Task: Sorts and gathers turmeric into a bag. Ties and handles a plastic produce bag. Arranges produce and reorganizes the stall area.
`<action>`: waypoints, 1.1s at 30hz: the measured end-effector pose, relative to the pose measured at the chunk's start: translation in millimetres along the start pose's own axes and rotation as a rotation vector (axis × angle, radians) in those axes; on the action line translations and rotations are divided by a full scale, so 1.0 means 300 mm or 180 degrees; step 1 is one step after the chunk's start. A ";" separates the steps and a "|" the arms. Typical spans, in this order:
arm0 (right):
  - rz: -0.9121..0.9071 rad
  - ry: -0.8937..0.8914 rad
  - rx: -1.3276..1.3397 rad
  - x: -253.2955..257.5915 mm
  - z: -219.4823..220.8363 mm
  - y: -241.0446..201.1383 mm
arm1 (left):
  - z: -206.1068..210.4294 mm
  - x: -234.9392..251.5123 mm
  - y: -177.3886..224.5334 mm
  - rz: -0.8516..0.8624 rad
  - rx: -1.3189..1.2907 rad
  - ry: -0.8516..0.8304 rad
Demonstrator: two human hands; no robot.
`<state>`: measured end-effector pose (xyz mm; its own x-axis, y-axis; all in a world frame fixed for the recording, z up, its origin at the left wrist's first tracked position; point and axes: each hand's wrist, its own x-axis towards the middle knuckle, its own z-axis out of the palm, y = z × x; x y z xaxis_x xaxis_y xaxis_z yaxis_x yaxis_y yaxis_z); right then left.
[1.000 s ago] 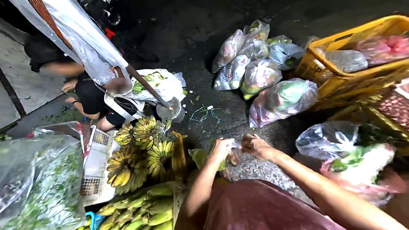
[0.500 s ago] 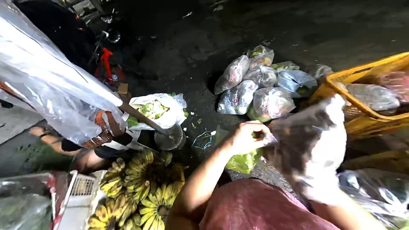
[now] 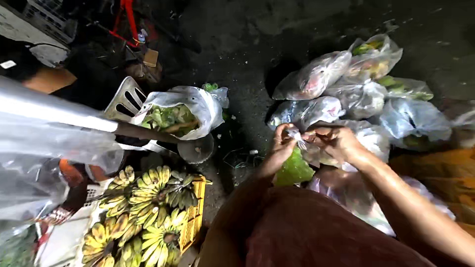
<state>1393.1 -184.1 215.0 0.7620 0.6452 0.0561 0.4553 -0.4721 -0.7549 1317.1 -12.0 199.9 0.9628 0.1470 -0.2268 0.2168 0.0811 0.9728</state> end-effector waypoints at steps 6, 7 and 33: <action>0.0287 0.0440 -0.0235 0.292 -0.044 -0.017 | -0.027 0.289 0.111 -0.0378 0.0081 0.0342; 0.0491 0.0195 -0.0116 0.334 -0.032 -0.022 | -0.036 0.336 0.123 -0.0358 -0.0133 0.0536; 0.0503 -0.0619 0.0121 1.756 0.050 0.252 | -0.668 1.401 0.342 -0.0631 -0.0900 0.0927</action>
<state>1821.8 129.1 177.7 0.7177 0.6703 -0.1886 0.3170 -0.5557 -0.7686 1711.7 255.7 195.0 0.8127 0.3695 -0.4505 0.3009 0.3959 0.8676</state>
